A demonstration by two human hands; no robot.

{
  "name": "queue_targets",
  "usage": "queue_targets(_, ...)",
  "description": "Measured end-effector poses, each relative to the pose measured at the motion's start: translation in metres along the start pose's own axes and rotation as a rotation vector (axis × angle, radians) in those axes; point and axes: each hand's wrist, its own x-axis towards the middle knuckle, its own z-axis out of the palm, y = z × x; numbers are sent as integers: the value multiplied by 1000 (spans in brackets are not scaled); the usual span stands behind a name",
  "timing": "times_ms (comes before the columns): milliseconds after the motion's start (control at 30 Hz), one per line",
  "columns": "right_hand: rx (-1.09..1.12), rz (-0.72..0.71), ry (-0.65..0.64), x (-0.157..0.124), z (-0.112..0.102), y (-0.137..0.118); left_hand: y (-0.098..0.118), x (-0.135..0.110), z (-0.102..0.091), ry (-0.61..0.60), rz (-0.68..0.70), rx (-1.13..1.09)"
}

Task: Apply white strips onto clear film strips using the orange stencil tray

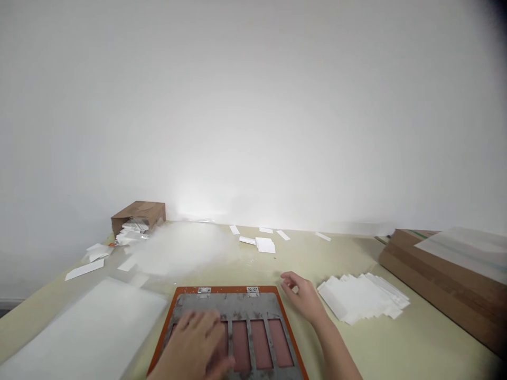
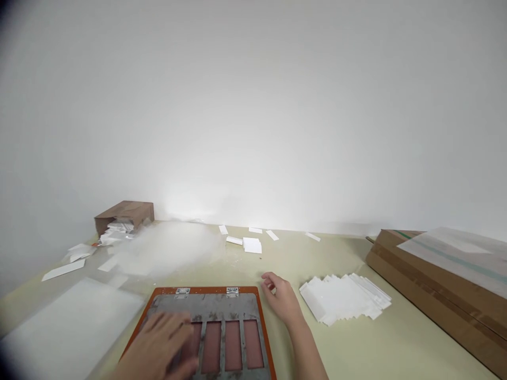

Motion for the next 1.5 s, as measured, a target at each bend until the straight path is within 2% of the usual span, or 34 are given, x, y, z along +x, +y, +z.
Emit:
queue_targets(67,-40,-23,-20,-2,3,-1,-29,18,-10,41,-90,-37)
queue_targets(133,-90,-48,-34,-4,5,-2,-59,29,-10,117,-148,-119)
queue_targets(233,-177,-91,-52,-4,10,-5,-96,32,4,279,-222,-320)
queue_targets(333,-269,-126,-87,3,17,-12,-112,28,18,336,-270,-410)
queue_targets(467,-420,-136,-176,33,29,-28,-110,28,26,366,-284,-454)
queue_targets(600,-603,-102,-245,85,47,-42,-105,29,29,357,-257,-494)
queue_targets(733,-753,-41,-294,136,69,-47,-109,29,31,392,-269,-524)
queue_targets(833,-832,-27,-344,160,82,-47,-112,30,32,409,-280,-540)
queue_targets(1133,-938,-62,-500,187,99,-46,-113,29,35,423,-317,-590)
queue_targets(1333,-951,-27,-507,198,102,-48,-113,29,36,434,-340,-620)
queue_targets(1500,-942,47,-449,205,106,-50,-112,29,38,448,-354,-632)
